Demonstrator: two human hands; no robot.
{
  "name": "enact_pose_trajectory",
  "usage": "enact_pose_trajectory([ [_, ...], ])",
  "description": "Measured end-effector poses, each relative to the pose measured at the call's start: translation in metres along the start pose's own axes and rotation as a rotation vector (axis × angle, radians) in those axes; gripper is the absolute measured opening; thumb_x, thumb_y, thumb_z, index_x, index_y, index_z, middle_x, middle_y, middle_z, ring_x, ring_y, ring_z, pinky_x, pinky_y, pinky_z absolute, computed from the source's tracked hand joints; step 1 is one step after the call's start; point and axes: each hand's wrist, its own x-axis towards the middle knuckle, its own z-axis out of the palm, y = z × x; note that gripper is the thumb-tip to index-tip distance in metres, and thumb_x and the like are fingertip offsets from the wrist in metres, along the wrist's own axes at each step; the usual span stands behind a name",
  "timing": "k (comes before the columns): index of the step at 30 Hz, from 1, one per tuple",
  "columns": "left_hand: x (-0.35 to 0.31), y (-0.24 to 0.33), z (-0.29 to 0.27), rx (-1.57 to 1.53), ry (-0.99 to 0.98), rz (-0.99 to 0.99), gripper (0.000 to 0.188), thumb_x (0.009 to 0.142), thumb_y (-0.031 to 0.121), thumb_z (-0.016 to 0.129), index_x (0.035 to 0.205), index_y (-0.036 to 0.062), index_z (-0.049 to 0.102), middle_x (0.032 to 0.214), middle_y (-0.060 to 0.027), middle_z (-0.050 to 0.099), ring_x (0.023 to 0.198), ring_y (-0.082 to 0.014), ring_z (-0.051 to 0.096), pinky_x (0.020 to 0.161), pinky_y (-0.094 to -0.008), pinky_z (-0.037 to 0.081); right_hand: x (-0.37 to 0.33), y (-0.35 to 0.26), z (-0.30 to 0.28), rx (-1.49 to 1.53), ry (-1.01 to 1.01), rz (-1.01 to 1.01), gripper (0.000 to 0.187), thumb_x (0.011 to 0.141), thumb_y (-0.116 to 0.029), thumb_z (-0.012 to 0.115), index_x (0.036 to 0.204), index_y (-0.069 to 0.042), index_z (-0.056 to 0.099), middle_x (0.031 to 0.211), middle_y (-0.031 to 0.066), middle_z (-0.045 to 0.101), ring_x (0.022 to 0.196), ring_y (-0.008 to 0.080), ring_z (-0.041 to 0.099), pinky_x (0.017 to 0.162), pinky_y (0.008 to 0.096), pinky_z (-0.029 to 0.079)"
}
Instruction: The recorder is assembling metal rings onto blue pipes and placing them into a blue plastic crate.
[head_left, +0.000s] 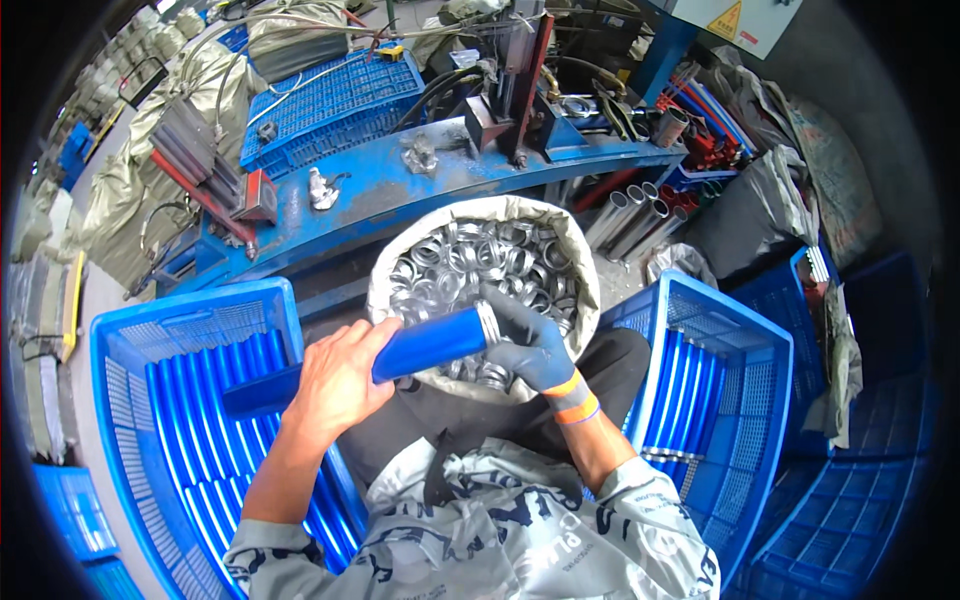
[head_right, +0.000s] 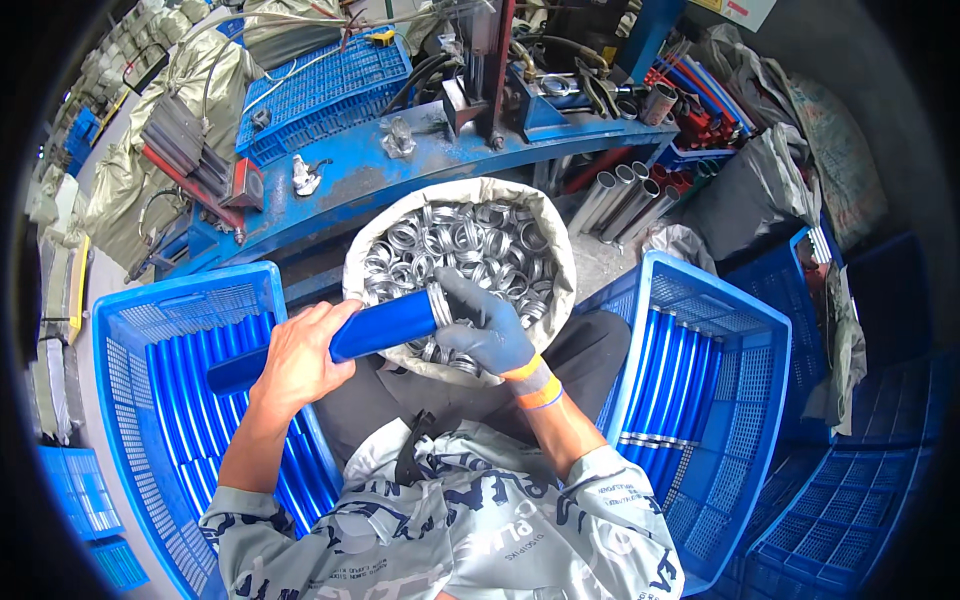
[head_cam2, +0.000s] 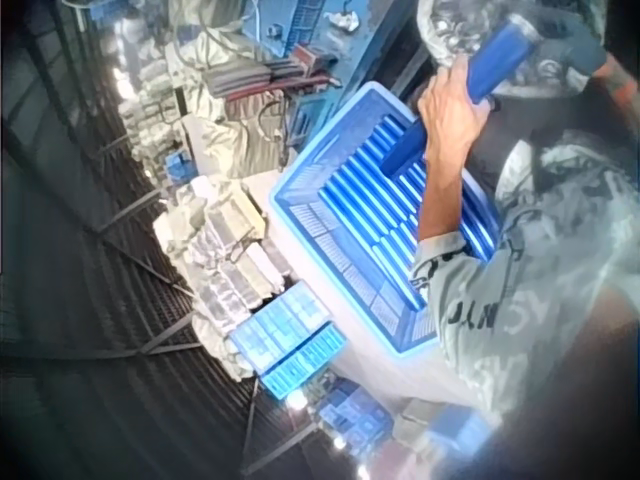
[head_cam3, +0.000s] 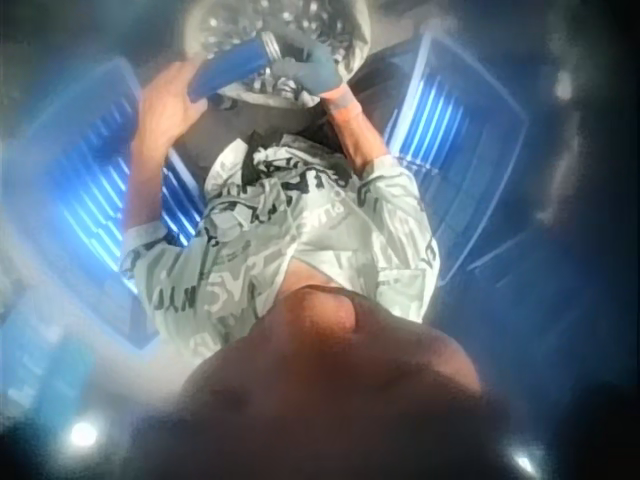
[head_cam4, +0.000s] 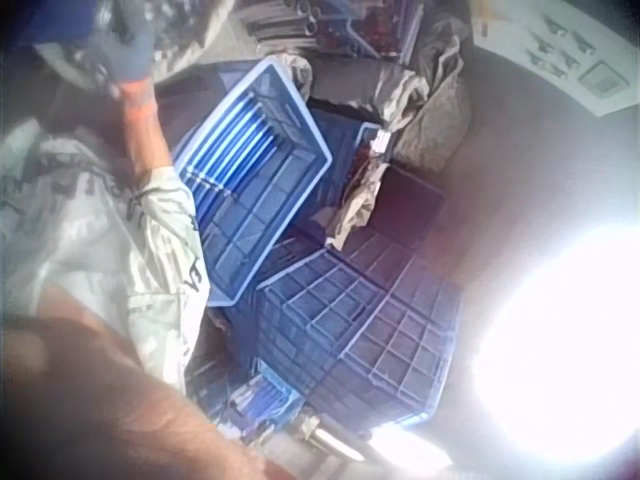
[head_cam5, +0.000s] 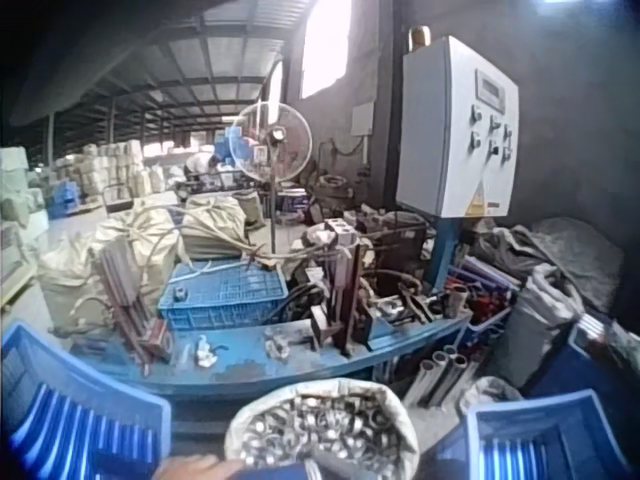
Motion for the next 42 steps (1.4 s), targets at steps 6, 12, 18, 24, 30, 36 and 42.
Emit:
enact_pose_trajectory([
  [6, -0.014, -0.012, 0.014, -0.006, 0.034, -0.062, 0.075, 0.075, 0.011, 0.086, 0.148, 0.0087, 0.07, 0.116, -0.0144, 0.077, 0.11, -0.0364, 0.077, 0.095, -0.0471, 0.063, 0.022, 0.007, 0.008, 0.219, -0.132, -0.097, 0.099, 0.095, -0.01, 0.093, 0.179, 0.003, 0.041, 0.169, 0.0168, 0.061, 0.156, 0.0245, 0.057, 0.131, 0.0387, 0.044],
  [12, -0.038, -0.04, -0.013, -0.967, 0.621, -0.386, 0.06, 0.096, 0.017, 0.09, 0.148, 0.0013, 0.065, 0.12, -0.0085, 0.073, 0.106, -0.0179, 0.072, 0.095, -0.0367, 0.059, 0.035, 0.111, 0.008, -0.773, -0.287, 0.102, 0.066, 0.1, -0.046, 0.086, 0.154, -0.009, 0.074, 0.153, 0.0238, 0.074, 0.135, 0.0385, 0.075, 0.114, 0.0485, 0.059],
  [18, -0.067, -0.069, 0.01, -1.611, 1.182, -0.5, 0.052, 0.116, 0.049, 0.069, 0.147, 0.0077, 0.061, 0.123, -0.0153, 0.078, 0.114, -0.0277, 0.077, 0.101, -0.0424, 0.063, 0.061, 0.117, 0.033, -1.073, -0.425, 0.259, 0.072, 0.096, -0.048, 0.086, 0.157, -0.014, 0.072, 0.147, 0.0224, 0.076, 0.13, 0.0432, 0.076, 0.11, 0.0514, 0.061],
  [24, -0.078, -0.073, 0.059, -1.859, 1.048, -0.505, 0.048, 0.12, 0.051, 0.062, 0.141, 0.0083, 0.067, 0.133, -0.0201, 0.081, 0.124, -0.0325, 0.077, 0.111, -0.0504, 0.063, 0.047, 0.145, 0.001, -0.435, -0.174, 0.317, 0.059, 0.101, -0.023, 0.086, 0.155, -0.005, 0.072, 0.121, 0.0098, 0.082, 0.106, 0.0139, 0.077, 0.096, 0.0308, 0.062],
  [30, -0.093, -0.064, 0.088, -1.842, 1.028, -0.637, 0.059, 0.118, 0.054, 0.066, 0.155, 0.0092, 0.06, 0.145, -0.0177, 0.075, 0.134, -0.0322, 0.074, 0.116, -0.0536, 0.06, 0.032, 0.12, -0.021, 0.66, -0.022, 0.255, 0.067, 0.106, -0.012, 0.078, 0.168, 0.0, 0.057, 0.146, 0.0074, 0.076, 0.109, 0.0129, 0.078, 0.102, 0.0318, 0.065],
  [36, -0.079, -0.051, 0.112, -1.784, 0.993, -0.555, 0.052, 0.118, 0.049, 0.069, 0.151, 0.008, 0.066, 0.145, -0.0162, 0.075, 0.135, -0.0315, 0.073, 0.115, -0.056, 0.06, 0.011, 0.058, -0.003, 0.526, -0.016, 0.008, 0.088, 0.102, -0.038, 0.09, 0.172, 0.001, 0.053, 0.166, 0.0156, 0.066, 0.14, 0.023, 0.071, 0.117, 0.0387, 0.057],
  [42, -0.076, -0.037, 0.107, -1.654, 1.031, -0.497, 0.05, 0.118, 0.047, 0.07, 0.148, 0.0062, 0.068, 0.141, -0.0155, 0.076, 0.131, -0.031, 0.075, 0.112, -0.0549, 0.062, 0.004, 0.024, 0.021, 0.346, 0.091, -0.008, 0.072, 0.103, 0.003, 0.069, 0.172, 0.007, 0.05, 0.159, 0.0208, 0.069, 0.141, 0.0229, 0.07, 0.124, 0.0374, 0.054],
])
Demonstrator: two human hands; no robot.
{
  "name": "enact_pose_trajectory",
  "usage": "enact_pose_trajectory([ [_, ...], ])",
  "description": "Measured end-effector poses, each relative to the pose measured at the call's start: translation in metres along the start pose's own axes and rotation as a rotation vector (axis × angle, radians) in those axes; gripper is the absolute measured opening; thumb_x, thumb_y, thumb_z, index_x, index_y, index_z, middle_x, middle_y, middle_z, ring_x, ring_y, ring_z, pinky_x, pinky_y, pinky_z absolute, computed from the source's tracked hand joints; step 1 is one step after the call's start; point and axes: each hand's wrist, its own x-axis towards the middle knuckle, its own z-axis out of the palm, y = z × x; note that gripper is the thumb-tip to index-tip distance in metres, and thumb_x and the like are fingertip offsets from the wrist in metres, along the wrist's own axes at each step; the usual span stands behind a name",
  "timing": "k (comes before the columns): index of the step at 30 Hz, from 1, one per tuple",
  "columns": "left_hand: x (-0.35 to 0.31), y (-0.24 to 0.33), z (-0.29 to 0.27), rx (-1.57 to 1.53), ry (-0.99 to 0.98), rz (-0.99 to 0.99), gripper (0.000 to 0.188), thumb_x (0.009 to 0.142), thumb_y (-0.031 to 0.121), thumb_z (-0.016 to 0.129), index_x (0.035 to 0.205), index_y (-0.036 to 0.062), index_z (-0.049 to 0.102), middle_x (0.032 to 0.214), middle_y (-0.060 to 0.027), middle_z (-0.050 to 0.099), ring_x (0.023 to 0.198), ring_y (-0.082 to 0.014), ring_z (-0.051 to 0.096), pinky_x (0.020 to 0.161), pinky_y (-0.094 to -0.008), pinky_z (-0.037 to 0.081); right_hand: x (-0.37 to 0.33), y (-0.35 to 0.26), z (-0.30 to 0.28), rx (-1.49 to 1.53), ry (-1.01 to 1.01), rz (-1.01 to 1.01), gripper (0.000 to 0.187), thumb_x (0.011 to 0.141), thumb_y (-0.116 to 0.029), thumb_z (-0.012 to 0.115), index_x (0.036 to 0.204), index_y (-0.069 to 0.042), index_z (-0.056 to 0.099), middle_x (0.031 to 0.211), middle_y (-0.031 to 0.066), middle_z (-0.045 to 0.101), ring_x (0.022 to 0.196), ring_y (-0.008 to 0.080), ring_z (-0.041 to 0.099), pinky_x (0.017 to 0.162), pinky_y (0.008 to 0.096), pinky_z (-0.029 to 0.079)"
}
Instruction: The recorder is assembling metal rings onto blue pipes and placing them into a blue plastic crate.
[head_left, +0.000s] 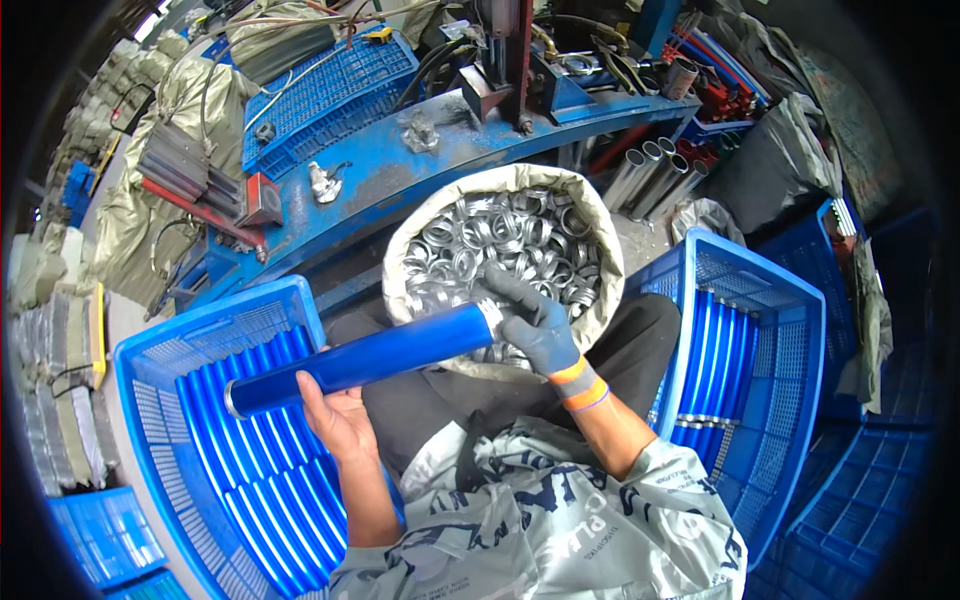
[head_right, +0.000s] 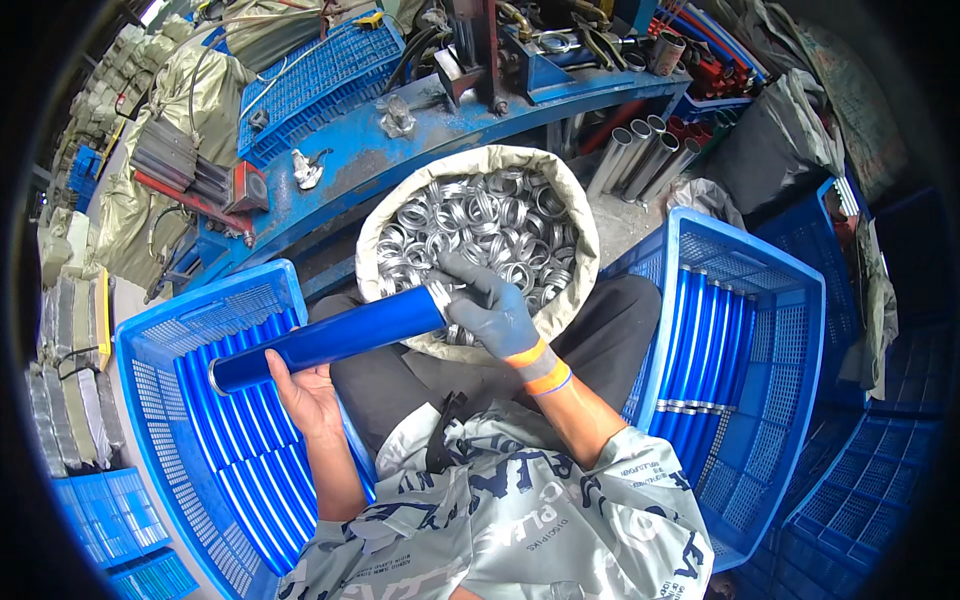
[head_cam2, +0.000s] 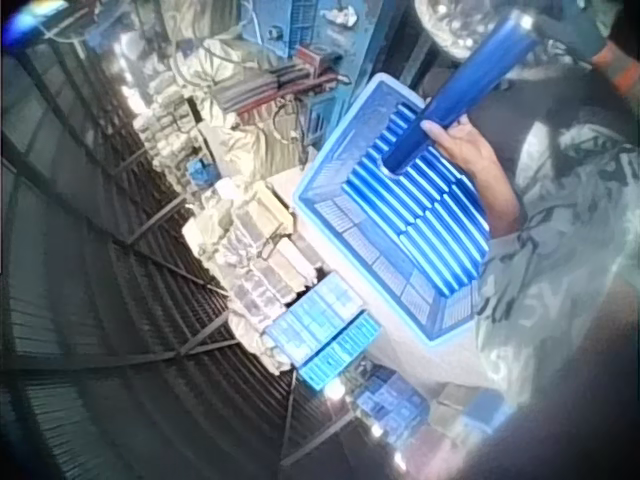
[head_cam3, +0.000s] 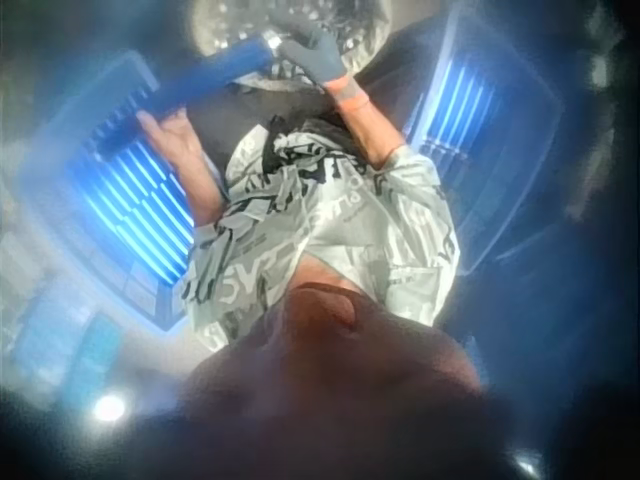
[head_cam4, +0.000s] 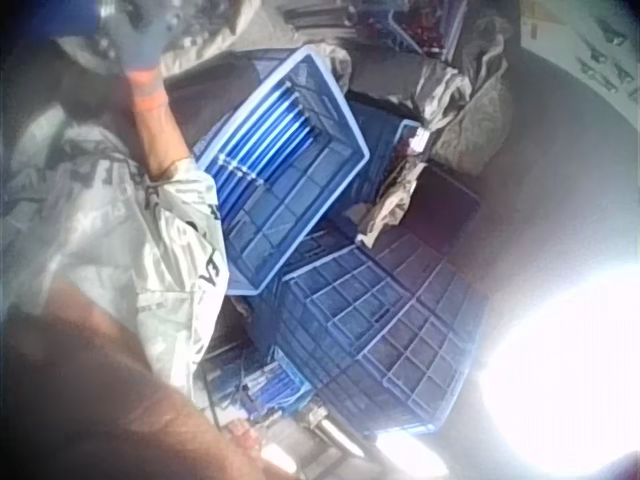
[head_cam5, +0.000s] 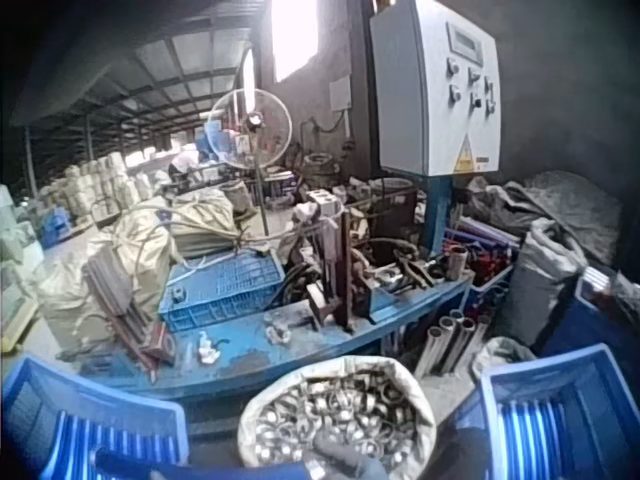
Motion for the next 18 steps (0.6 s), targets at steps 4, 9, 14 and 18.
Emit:
enact_pose_trajectory([
  [4, -0.002, 0.001, -0.001, -0.008, 0.023, 0.028, 0.05, 0.118, 0.046, 0.07, 0.147, 0.0055, 0.069, 0.141, -0.0156, 0.076, 0.131, -0.0309, 0.075, 0.111, -0.0546, 0.063, -0.006, 0.004, 0.004, -0.067, 0.024, 0.006, 0.071, 0.102, 0.003, 0.073, 0.17, 0.005, 0.054, 0.152, 0.0125, 0.07, 0.136, 0.0201, 0.07, 0.121, 0.0358, 0.055],
  [9, 0.007, -0.004, -0.004, 0.0, -0.003, 0.028, 0.046, 0.118, 0.041, 0.071, 0.146, 0.0043, 0.069, 0.14, -0.016, 0.076, 0.13, -0.0312, 0.075, 0.111, -0.0542, 0.064, -0.002, 0.009, 0.0, -0.252, 0.056, -0.027, 0.063, 0.101, -0.001, 0.077, 0.163, 0.002, 0.065, 0.154, 0.012, 0.066, 0.136, 0.0201, 0.068, 0.119, 0.0365, 0.055],
  [14, 0.024, -0.028, 0.004, 0.03, -0.018, 0.015, 0.057, 0.116, 0.049, 0.073, 0.148, 0.0029, 0.066, 0.142, -0.0169, 0.075, 0.133, -0.033, 0.074, 0.111, -0.0538, 0.064, 0.012, -0.009, 0.009, -0.238, 0.114, -0.034, 0.055, 0.103, -0.002, 0.078, 0.158, 0.002, 0.069, 0.146, 0.0099, 0.073, 0.131, 0.0192, 0.072, 0.116, 0.0343, 0.057],
  [18, 0.037, -0.048, 0.022, -0.13, 0.036, -0.19, 0.077, 0.112, 0.058, 0.075, 0.161, 0.0028, 0.053, 0.155, -0.0216, 0.068, 0.145, -0.0363, 0.068, 0.126, -0.0574, 0.057, 0.025, -0.025, -0.021, -0.013, 0.068, -0.047, 0.05, 0.107, -0.003, 0.075, 0.156, 0.003, 0.07, 0.152, 0.0127, 0.073, 0.133, 0.0203, 0.073, 0.117, 0.0344, 0.057],
])
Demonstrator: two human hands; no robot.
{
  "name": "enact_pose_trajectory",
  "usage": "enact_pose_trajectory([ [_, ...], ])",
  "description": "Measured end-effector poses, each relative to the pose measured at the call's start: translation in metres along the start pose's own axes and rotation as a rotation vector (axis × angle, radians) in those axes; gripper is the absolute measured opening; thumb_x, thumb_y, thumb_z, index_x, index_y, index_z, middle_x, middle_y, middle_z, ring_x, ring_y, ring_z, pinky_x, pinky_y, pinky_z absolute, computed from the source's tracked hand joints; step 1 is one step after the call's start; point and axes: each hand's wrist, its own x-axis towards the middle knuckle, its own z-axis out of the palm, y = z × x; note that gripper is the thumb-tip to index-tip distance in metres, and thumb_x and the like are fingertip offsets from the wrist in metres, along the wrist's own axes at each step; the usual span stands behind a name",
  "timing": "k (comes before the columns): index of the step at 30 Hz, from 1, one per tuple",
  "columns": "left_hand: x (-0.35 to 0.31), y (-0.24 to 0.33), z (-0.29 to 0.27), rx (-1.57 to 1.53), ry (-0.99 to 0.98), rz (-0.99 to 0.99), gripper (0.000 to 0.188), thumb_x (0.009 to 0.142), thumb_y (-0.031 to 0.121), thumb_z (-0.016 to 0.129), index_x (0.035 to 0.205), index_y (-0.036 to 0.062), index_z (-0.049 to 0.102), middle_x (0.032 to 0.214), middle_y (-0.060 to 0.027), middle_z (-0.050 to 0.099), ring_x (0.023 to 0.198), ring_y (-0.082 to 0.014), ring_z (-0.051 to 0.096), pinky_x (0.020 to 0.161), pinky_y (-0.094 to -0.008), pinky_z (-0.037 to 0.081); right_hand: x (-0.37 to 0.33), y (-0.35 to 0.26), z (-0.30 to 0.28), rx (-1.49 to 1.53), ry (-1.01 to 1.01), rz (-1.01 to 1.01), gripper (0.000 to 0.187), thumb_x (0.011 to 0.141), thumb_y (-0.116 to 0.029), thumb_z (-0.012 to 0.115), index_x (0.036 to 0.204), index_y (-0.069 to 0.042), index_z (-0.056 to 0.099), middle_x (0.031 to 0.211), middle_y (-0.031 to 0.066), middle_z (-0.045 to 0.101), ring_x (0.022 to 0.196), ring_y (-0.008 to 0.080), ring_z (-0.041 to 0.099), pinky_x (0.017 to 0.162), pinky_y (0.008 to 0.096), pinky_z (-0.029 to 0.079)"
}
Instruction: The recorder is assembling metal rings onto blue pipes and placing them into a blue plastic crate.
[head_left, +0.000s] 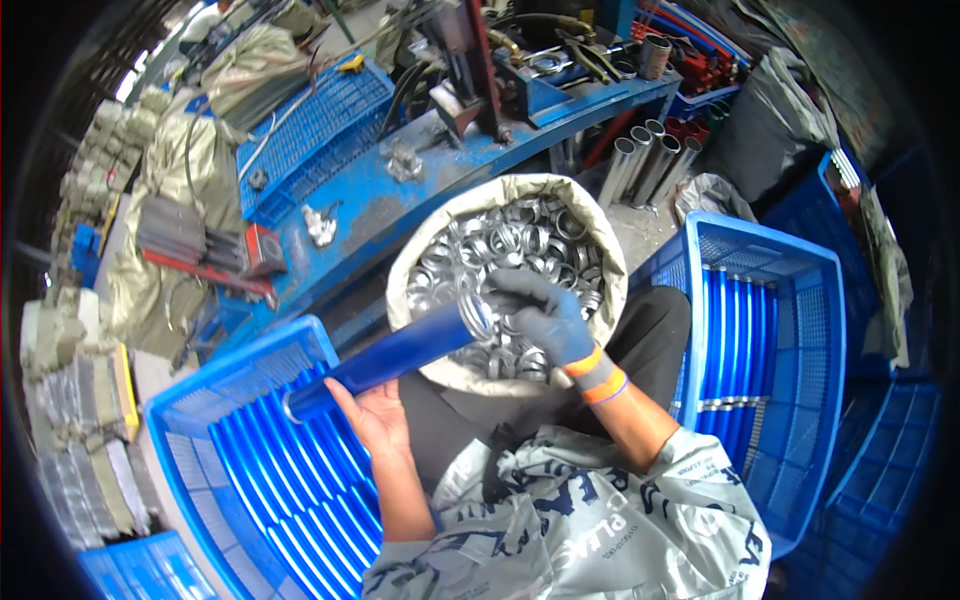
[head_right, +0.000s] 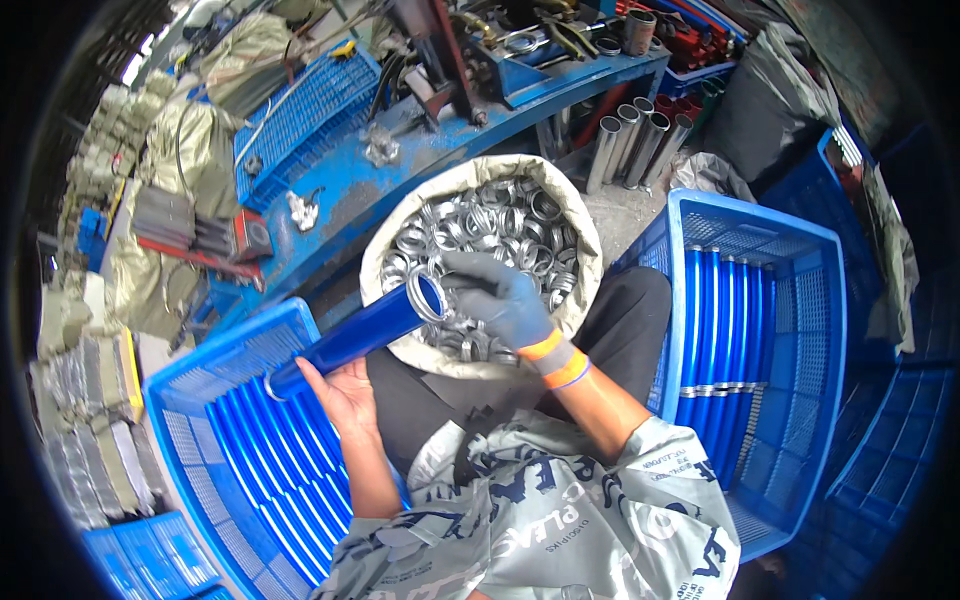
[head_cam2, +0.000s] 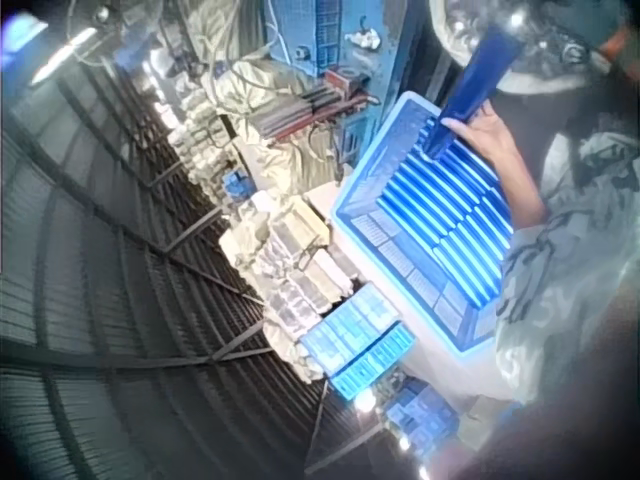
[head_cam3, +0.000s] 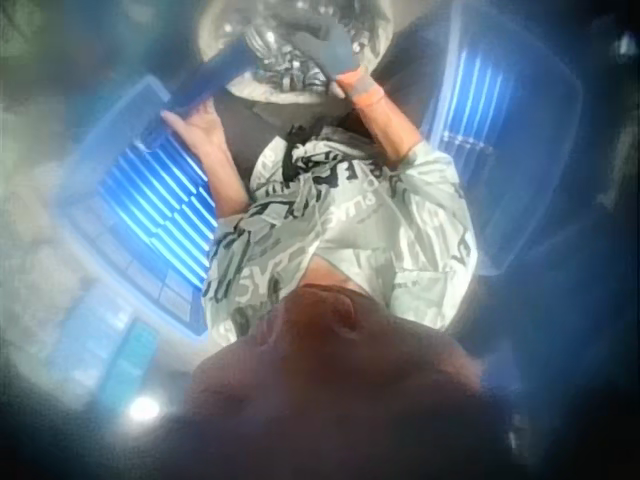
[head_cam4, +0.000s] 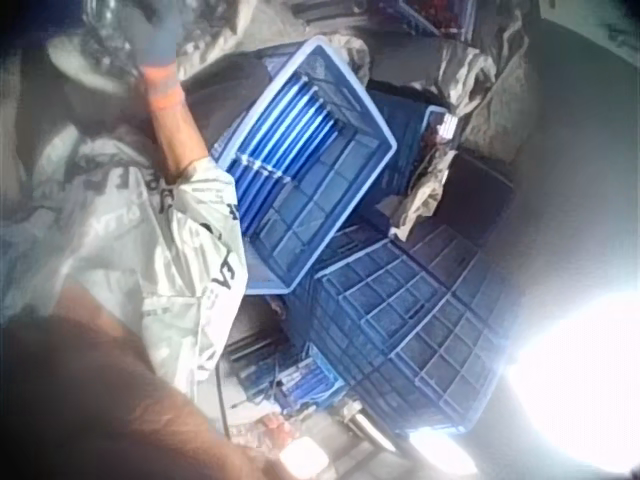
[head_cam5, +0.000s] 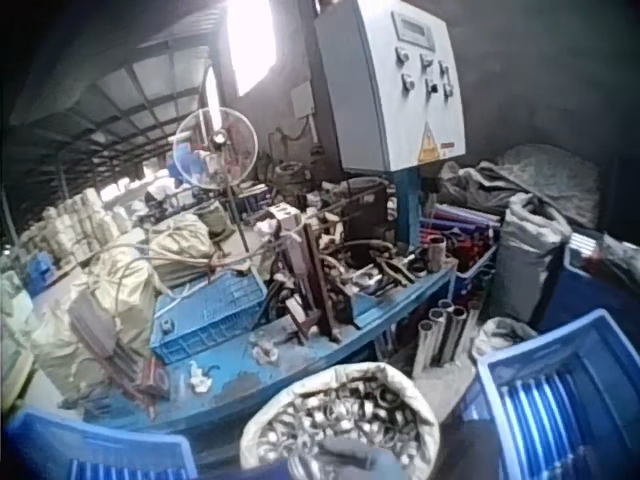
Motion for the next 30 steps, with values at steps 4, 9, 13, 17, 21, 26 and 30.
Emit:
enact_pose_trajectory([
  [4, 0.023, -0.009, 0.017, -0.008, -0.04, -0.073, 0.08, 0.11, 0.058, 0.077, 0.16, 0.0001, 0.054, 0.158, -0.021, 0.065, 0.149, -0.0344, 0.064, 0.13, -0.0559, 0.052, 0.018, 0.019, -0.087, -0.569, 0.351, -0.139, 0.044, 0.107, -0.015, 0.08, 0.147, 0.001, 0.075, 0.143, 0.0148, 0.079, 0.134, 0.0227, 0.074, 0.117, 0.0379, 0.057],
  [9, 0.092, -0.019, 0.049, -0.019, -0.247, -0.104, 0.052, 0.117, 0.029, 0.072, 0.156, -0.0027, 0.059, 0.159, -0.0192, 0.062, 0.152, -0.033, 0.057, 0.139, -0.054, 0.038, 0.008, 0.057, -0.14, -1.643, 0.191, -0.47, 0.058, 0.096, -0.045, 0.083, 0.142, -0.01, 0.078, 0.137, 0.0172, 0.078, 0.127, 0.0388, 0.074, 0.127, 0.0596, 0.045],
  [13, 0.212, -0.049, 0.114, -0.042, -0.25, -0.109, 0.055, 0.114, 0.029, 0.079, 0.154, -0.0031, 0.059, 0.154, -0.0176, 0.064, 0.147, -0.0322, 0.058, 0.137, -0.0518, 0.04, 0.008, 0.061, -0.143, -1.665, 0.109, -0.275, 0.059, 0.098, -0.05, 0.08, 0.143, -0.012, 0.078, 0.138, 0.0141, 0.079, 0.128, 0.0361, 0.074, 0.129, 0.0633, 0.041],
  [17, 0.337, -0.076, 0.168, 0.012, -0.045, -0.081, 0.051, 0.106, 0.028, 0.089, 0.145, 0.0016, 0.07, 0.146, -0.0162, 0.072, 0.141, -0.0299, 0.066, 0.131, -0.0486, 0.049, 0.012, 0.067, -0.142, -1.658, 0.115, -0.296, 0.058, 0.096, -0.049, 0.081, 0.142, -0.012, 0.078, 0.137, 0.0142, 0.08, 0.124, 0.0346, 0.076, 0.13, 0.0629, 0.041],
  [21, 0.416, -0.08, 0.157, 0.013, 0.09, -0.101, 0.056, 0.1, 0.031, 0.096, 0.142, 0.0028, 0.071, 0.142, -0.0164, 0.074, 0.138, -0.0306, 0.069, 0.124, -0.0501, 0.055, 0.025, 0.065, -0.129, -1.624, 0.099, -0.309, 0.058, 0.097, -0.05, 0.081, 0.141, -0.012, 0.079, 0.136, 0.0146, 0.08, 0.122, 0.0351, 0.078, 0.129, 0.063, 0.042],
  [26, 0.419, -0.122, 0.157, 0.062, 0.116, -0.196, 0.061, 0.099, 0.032, 0.096, 0.144, 0.0032, 0.068, 0.141, -0.0194, 0.069, 0.137, -0.0325, 0.066, 0.125, -0.0516, 0.054, 0.021, 0.067, -0.142, -1.659, 0.123, -0.285, 0.061, 0.096, -0.051, 0.081, 0.142, -0.011, 0.078, 0.132, 0.0147, 0.081, 0.12, 0.0365, 0.078, 0.13, 0.0641, 0.041],
  [30, 0.426, -0.089, 0.149, 0.062, 0.152, -0.202, 0.069, 0.101, 0.035, 0.093, 0.151, -0.0006, 0.061, 0.144, -0.0259, 0.068, 0.139, -0.04, 0.065, 0.128, -0.056, 0.052, 0.031, 0.064, -0.121, -1.663, 0.07, -0.26, 0.063, 0.094, -0.052, 0.081, 0.143, -0.012, 0.079, 0.136, 0.0152, 0.081, 0.124, 0.0376, 0.077, 0.131, 0.0635, 0.04],
])
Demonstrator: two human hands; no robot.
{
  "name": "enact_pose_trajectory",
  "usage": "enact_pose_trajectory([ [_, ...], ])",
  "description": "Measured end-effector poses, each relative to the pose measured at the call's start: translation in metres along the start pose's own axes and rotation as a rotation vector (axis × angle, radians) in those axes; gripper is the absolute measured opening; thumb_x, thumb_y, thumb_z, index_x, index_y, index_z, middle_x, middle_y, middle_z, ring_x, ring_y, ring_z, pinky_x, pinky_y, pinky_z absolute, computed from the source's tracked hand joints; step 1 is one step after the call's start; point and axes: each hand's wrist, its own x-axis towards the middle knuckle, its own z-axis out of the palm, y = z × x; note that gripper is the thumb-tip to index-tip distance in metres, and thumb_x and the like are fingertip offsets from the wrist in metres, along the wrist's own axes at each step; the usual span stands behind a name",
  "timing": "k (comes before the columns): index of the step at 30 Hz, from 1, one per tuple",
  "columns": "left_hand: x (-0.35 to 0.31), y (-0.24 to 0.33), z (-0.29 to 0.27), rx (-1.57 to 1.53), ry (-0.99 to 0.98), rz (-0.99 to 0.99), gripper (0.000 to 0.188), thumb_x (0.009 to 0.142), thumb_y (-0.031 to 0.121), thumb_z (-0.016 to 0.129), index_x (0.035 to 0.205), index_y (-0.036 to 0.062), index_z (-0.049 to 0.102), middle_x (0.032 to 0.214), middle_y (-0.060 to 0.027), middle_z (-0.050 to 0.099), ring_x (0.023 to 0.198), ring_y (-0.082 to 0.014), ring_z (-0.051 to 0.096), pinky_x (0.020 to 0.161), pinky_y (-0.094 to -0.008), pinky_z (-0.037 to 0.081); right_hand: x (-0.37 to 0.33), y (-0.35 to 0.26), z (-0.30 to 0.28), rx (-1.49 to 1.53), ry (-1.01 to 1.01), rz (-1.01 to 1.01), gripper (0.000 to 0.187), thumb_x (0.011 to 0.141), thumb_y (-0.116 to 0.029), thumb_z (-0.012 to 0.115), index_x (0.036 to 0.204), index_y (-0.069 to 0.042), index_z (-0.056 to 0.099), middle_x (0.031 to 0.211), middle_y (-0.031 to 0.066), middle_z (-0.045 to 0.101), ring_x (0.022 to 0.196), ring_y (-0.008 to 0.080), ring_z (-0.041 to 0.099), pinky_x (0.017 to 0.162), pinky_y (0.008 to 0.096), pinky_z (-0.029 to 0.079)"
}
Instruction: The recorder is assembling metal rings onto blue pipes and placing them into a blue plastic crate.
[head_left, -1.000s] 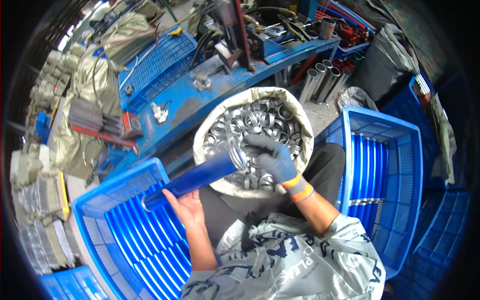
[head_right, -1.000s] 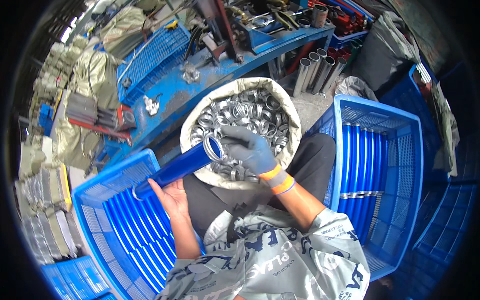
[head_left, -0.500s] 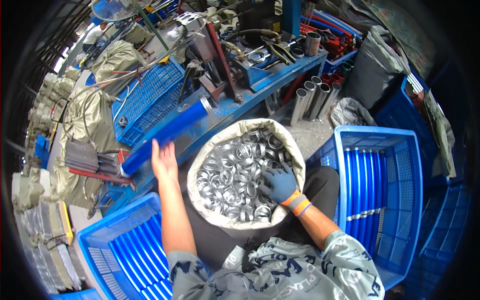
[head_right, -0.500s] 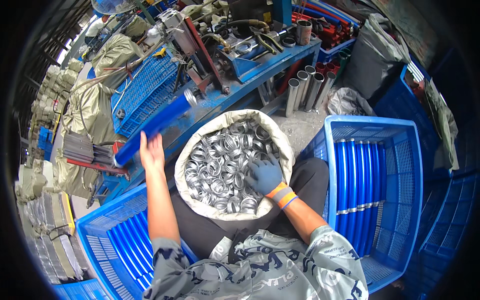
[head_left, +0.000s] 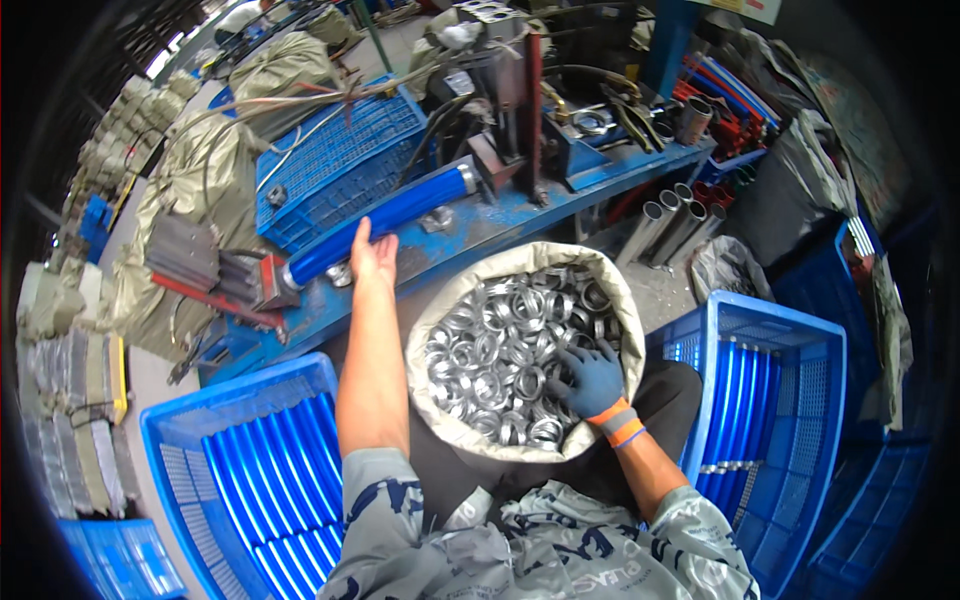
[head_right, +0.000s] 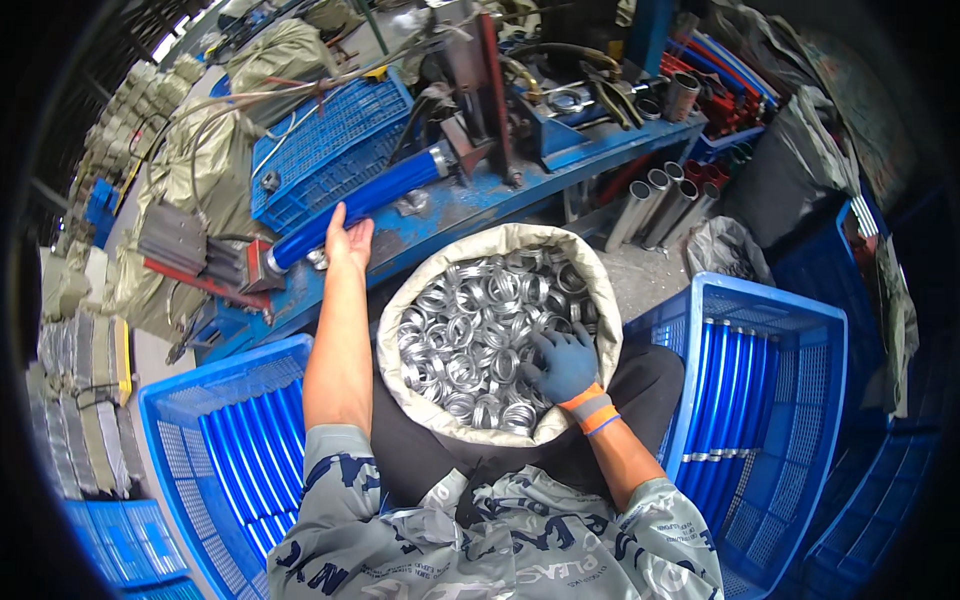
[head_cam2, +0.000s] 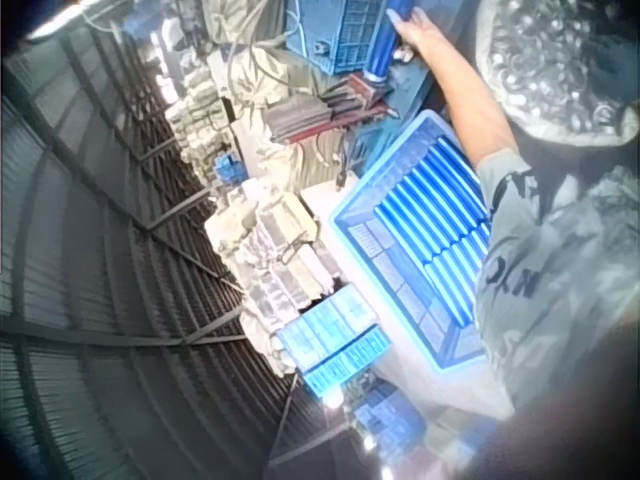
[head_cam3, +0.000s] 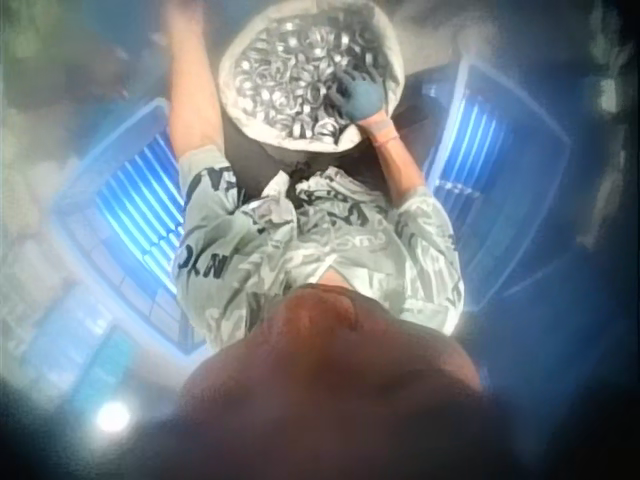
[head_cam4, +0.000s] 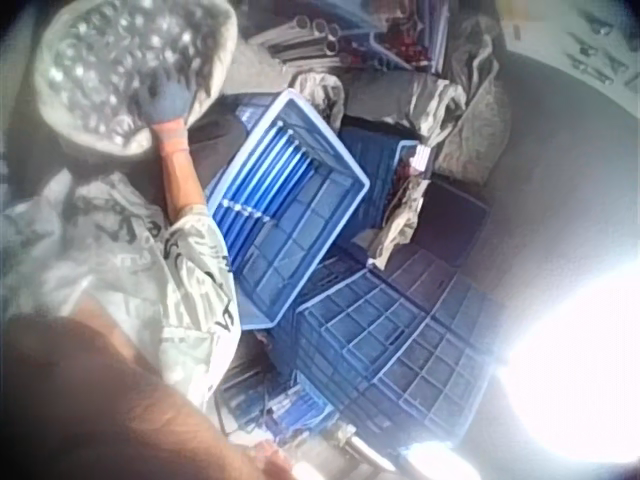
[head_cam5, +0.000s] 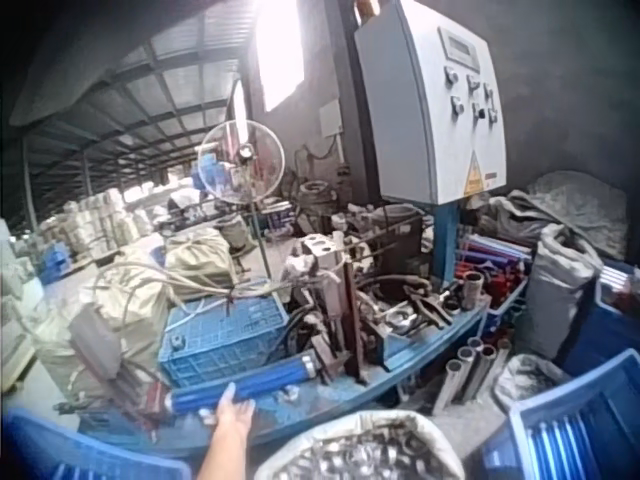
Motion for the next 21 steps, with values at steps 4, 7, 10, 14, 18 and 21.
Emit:
enact_pose_trajectory([
  [4, -0.042, 0.017, -0.027, 0.054, -0.064, 0.052, 0.069, 0.106, 0.03, 0.088, 0.158, -0.0031, 0.056, 0.158, -0.0328, 0.063, 0.148, -0.0449, 0.064, 0.124, -0.0584, 0.056, 0.001, -0.004, 0.007, -0.001, -0.045, -0.016, 0.07, 0.089, -0.053, 0.084, 0.147, -0.013, 0.077, 0.138, 0.0148, 0.08, 0.126, 0.0376, 0.076, 0.133, 0.0625, 0.039],
  [7, -0.117, 0.003, -0.066, 0.227, -0.224, 0.259, 0.065, 0.11, 0.025, 0.083, 0.16, -0.0036, 0.054, 0.152, -0.0278, 0.07, 0.137, -0.0415, 0.074, 0.111, -0.0512, 0.064, -0.011, 0.01, -0.004, -0.076, -0.107, 0.043, 0.083, 0.082, -0.054, 0.088, 0.152, -0.013, 0.073, 0.141, 0.015, 0.079, 0.129, 0.0372, 0.075, 0.134, 0.0616, 0.037],
  [10, -0.162, 0.032, -0.172, 0.442, -0.123, 0.529, 0.059, 0.113, 0.022, 0.078, 0.162, -0.0014, 0.054, 0.148, -0.0242, 0.075, 0.133, -0.0378, 0.078, 0.106, -0.0469, 0.066, -0.014, 0.011, -0.006, -0.1, -0.137, 0.067, 0.091, 0.078, -0.056, 0.09, 0.156, -0.013, 0.069, 0.142, 0.015, 0.078, 0.132, 0.0375, 0.073, 0.134, 0.061, 0.037],
  [14, -0.169, 0.093, -0.435, 0.614, 0.294, 0.573, 0.063, 0.109, 0.025, 0.08, 0.159, -0.0067, 0.059, 0.14, -0.0201, 0.078, 0.125, -0.0311, 0.078, 0.098, -0.0477, 0.065, -0.003, -0.013, 0.005, -0.064, -0.133, 0.091, 0.091, 0.078, -0.058, 0.091, 0.154, -0.013, 0.069, 0.132, 0.0175, 0.08, 0.13, 0.0385, 0.074, 0.132, 0.0606, 0.038],
  [18, -0.221, 0.109, -0.611, 1.395, 0.7, 0.519, 0.05, 0.1, 0.029, 0.088, 0.125, -0.0119, 0.074, 0.122, -0.028, 0.082, 0.108, -0.0371, 0.078, 0.102, -0.0473, 0.061, -0.004, -0.023, 0.02, -0.149, -0.025, 0.095, 0.09, 0.078, -0.058, 0.092, 0.153, -0.014, 0.07, 0.125, 0.0165, 0.082, 0.128, 0.0379, 0.074, 0.132, 0.0617, 0.039],
  [21, -0.26, 0.028, -0.631, 1.457, 0.663, 0.355, 0.069, 0.098, 0.035, 0.09, 0.141, -0.0149, 0.069, 0.142, -0.0352, 0.075, 0.134, -0.0459, 0.072, 0.122, -0.0498, 0.054, -0.012, -0.019, 0.018, -0.241, -0.106, 0.158, 0.089, 0.078, -0.059, 0.092, 0.152, -0.014, 0.071, 0.121, 0.0149, 0.082, 0.125, 0.0375, 0.075, 0.132, 0.062, 0.038],
])
